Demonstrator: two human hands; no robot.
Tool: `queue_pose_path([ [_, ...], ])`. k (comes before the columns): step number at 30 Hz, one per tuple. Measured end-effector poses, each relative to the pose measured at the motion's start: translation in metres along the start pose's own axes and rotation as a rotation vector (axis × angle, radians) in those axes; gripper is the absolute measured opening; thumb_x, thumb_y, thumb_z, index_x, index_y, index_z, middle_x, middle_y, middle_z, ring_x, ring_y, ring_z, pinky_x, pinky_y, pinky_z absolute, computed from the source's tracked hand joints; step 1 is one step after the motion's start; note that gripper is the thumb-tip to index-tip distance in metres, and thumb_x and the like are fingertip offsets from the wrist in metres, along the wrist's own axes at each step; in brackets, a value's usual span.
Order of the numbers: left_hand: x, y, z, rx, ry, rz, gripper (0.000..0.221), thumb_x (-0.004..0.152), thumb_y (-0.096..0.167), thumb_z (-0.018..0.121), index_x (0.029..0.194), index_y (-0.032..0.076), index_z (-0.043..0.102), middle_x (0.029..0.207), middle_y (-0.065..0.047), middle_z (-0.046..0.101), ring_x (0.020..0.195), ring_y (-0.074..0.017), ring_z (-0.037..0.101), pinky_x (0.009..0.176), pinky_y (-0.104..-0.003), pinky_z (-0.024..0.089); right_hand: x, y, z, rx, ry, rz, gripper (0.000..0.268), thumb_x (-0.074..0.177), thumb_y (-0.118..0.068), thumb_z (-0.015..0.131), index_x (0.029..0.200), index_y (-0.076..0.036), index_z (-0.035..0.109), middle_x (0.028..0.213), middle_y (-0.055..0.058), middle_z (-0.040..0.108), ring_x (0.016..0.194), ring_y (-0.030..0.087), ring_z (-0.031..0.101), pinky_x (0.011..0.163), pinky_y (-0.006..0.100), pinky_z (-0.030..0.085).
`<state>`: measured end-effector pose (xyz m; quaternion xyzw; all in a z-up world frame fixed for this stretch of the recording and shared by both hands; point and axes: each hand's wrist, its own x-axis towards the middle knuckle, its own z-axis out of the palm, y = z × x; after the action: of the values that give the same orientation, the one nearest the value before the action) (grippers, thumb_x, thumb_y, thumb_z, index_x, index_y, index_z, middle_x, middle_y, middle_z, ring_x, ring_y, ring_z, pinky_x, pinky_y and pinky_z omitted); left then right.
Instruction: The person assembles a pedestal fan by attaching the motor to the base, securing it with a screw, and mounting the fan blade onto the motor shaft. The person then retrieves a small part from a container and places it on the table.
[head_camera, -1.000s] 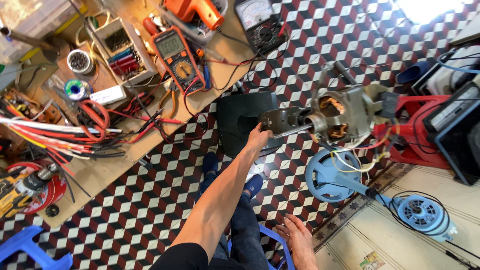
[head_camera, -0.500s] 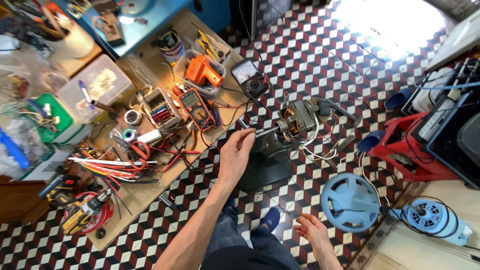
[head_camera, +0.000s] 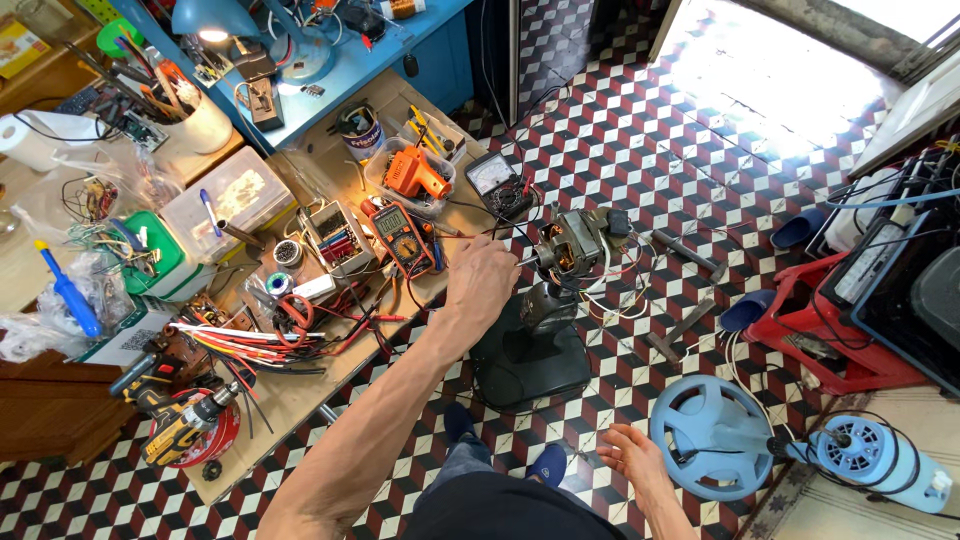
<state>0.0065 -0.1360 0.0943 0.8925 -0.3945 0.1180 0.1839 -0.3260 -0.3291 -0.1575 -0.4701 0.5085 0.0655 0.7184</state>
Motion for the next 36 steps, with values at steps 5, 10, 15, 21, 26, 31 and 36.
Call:
queue_pose_path([
  [5,0.006,-0.001,0.017,0.020,-0.019,-0.040,0.015,0.080,0.021,0.074,0.071,0.009,0.076,0.082,-0.009,0.070,0.092,-0.0297,0.064,0.084,-0.045,0.048,-0.006,0.005,-0.002,0.003,0.024,0.026,0.044,0.093,-0.015,0.067,0.132,0.005,0.061,0.110,0.016,0.070,0.091,0.026,0.071,0.079,0.036,0.059],
  [10,0.015,0.000,0.023,0.082,-0.146,-0.151,0.017,0.081,0.018,0.072,0.071,0.006,0.076,0.079,-0.012,0.071,0.088,-0.0316,0.067,0.084,-0.046,0.052,-0.017,-0.003,0.006,0.000,0.068,0.045,0.042,0.094,-0.014,0.066,0.131,0.003,0.061,0.108,0.019,0.070,0.090,0.026,0.072,0.079,0.035,0.058],
  [15,0.013,0.003,0.012,0.058,-0.168,-0.144,0.016,0.081,0.018,0.073,0.073,0.004,0.076,0.078,-0.014,0.071,0.087,-0.0334,0.067,0.081,-0.048,0.052,-0.026,-0.010,0.011,-0.008,0.075,0.044,0.041,0.094,-0.014,0.066,0.130,0.004,0.062,0.108,0.018,0.071,0.090,0.025,0.072,0.079,0.033,0.058],
  [21,0.011,0.004,0.007,-0.013,-0.116,-0.147,0.013,0.077,0.016,0.074,0.072,0.004,0.076,0.077,-0.016,0.070,0.085,-0.0359,0.067,0.079,-0.050,0.053,-0.025,-0.012,0.012,0.017,0.066,0.043,0.041,0.093,-0.013,0.067,0.130,0.004,0.061,0.107,0.018,0.070,0.089,0.026,0.072,0.077,0.033,0.058],
  [26,0.011,0.001,0.012,0.011,-0.089,-0.132,0.014,0.077,0.016,0.074,0.071,0.003,0.074,0.077,-0.016,0.069,0.083,-0.0362,0.067,0.077,-0.050,0.053,-0.024,-0.012,0.015,0.017,0.075,0.034,0.039,0.094,-0.013,0.066,0.129,0.003,0.061,0.106,0.018,0.070,0.089,0.026,0.071,0.076,0.033,0.059],
  [31,0.008,0.001,0.015,0.003,-0.079,-0.117,0.012,0.076,0.015,0.074,0.070,0.005,0.075,0.076,-0.016,0.070,0.084,-0.0356,0.067,0.078,-0.049,0.053,-0.027,-0.012,0.016,-0.009,0.083,0.031,0.038,0.094,-0.014,0.066,0.128,0.002,0.063,0.105,0.018,0.071,0.088,0.024,0.072,0.077,0.032,0.059],
  [36,0.008,0.003,0.013,0.023,-0.076,-0.110,0.012,0.078,0.014,0.072,0.071,0.005,0.075,0.077,-0.014,0.070,0.085,-0.0338,0.067,0.078,-0.048,0.054,-0.030,-0.013,0.015,0.030,0.069,0.015,0.039,0.093,-0.014,0.068,0.128,0.003,0.062,0.104,0.017,0.070,0.088,0.025,0.071,0.076,0.033,0.058],
])
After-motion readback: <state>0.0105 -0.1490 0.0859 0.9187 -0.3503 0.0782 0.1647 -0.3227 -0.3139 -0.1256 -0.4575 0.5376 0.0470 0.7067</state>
